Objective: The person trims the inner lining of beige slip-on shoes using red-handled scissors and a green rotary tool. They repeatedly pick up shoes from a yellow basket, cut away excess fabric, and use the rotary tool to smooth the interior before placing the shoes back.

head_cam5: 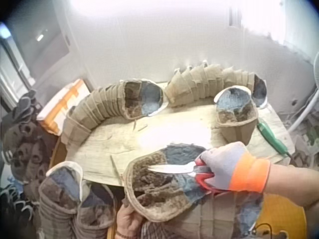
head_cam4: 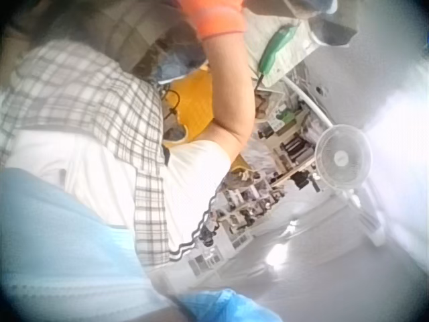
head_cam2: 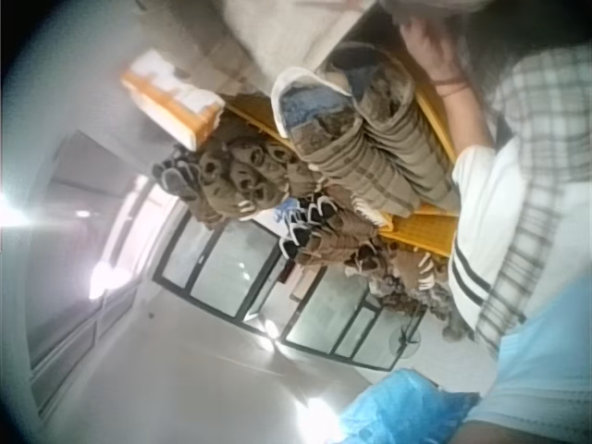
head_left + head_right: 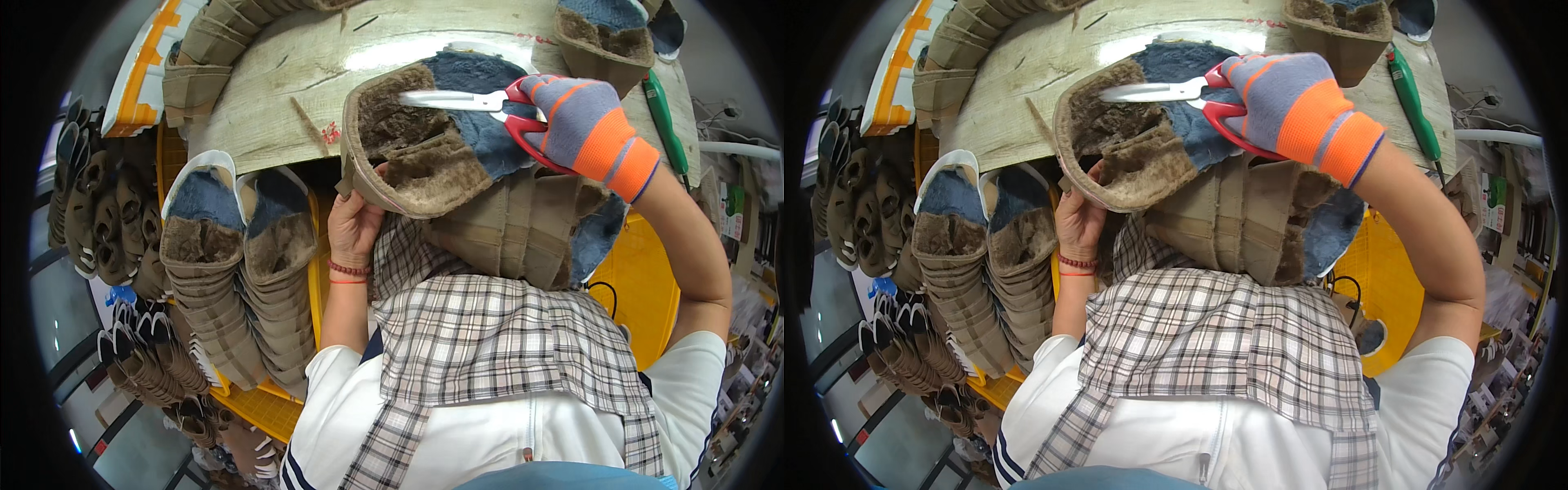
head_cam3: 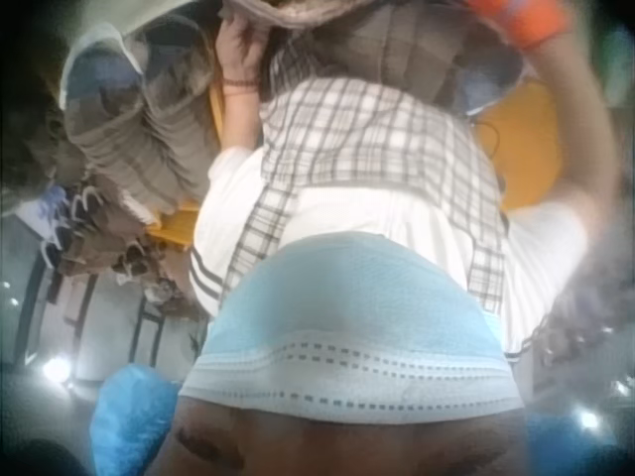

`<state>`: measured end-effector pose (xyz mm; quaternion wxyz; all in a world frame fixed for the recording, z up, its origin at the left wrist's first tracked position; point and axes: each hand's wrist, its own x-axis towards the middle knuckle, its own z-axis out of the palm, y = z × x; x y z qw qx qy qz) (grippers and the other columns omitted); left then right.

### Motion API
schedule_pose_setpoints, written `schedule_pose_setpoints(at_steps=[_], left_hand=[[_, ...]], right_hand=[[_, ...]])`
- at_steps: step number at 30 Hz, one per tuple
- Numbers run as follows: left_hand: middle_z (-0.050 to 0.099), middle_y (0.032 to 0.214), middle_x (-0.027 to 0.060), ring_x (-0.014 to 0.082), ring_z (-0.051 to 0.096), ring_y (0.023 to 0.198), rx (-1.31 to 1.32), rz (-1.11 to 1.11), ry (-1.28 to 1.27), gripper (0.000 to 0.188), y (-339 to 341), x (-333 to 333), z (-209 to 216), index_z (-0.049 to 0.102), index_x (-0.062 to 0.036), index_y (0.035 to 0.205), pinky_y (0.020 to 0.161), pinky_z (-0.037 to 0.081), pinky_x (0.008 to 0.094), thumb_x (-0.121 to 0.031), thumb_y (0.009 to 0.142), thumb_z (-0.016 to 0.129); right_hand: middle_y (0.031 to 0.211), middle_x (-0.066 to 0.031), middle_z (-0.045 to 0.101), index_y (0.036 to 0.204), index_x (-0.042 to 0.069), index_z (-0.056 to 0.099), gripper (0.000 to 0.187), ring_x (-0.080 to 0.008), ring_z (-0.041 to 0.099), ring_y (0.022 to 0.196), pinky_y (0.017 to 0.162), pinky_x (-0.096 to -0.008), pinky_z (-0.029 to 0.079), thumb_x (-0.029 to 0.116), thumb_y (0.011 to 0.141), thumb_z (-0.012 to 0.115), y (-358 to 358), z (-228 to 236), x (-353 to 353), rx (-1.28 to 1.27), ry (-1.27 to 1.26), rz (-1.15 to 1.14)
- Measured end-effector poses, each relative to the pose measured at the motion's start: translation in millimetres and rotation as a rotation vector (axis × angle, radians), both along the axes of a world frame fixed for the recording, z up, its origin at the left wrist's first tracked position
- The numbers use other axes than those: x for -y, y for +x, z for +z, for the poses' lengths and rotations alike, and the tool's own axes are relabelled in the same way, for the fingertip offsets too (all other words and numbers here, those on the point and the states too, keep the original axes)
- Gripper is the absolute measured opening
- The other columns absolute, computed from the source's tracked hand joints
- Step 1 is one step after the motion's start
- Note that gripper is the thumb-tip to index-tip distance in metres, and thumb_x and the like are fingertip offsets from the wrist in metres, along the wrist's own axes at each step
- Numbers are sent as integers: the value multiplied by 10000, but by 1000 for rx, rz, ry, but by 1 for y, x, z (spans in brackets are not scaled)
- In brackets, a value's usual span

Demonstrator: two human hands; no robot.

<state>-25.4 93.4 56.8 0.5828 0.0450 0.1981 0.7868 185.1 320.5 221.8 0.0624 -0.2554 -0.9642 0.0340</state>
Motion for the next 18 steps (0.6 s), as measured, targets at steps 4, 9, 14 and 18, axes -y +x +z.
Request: schedule_pose_setpoints(at_steps=[4, 9, 14, 18], left_hand=[[494, 1279, 199, 285, 470, 1202, -126, -9, 104, 399, 2, -20, 29, 484, 16, 1245, 1018, 387, 421, -65, 866, 582], [591, 1162, 103, 187, 555, 1063, -562, -183, 243, 318, 31, -71, 84, 540, 24, 1188, 918, 439, 301, -42, 878, 569], [592, 1084, 64, 109, 550, 966, -887, -55, 53, 288, 69, -70, 130, 512, 21, 1188, 850, 442, 235, -65, 914, 525], [619, 995, 83, 182, 579, 949, -890, 17, -315, 256, 31, -39, 56, 560, 19, 1084, 840, 453, 315, -182, 961, 459]], right_hand=[[863, -57, 662, 992, 13, 610, 286, -133, 626, 770, 692, -255, 495, 186, 787, 708, -4, 17, 18, -373, -803, -323], [888, -51, 642, 1070, -6, 570, 390, -129, 594, 800, 722, -266, 487, 137, 748, 739, -11, 43, 58, -563, -819, -83], [706, -90, 601, 981, 1, 589, 403, -165, 544, 587, 551, -303, 456, 235, 713, 776, 45, 51, 56, -854, -226, -74], [863, -112, 663, 1015, -6, 589, 386, -179, 645, 786, 697, -280, 502, 182, 724, 760, 121, 63, 69, -861, -191, -346]])
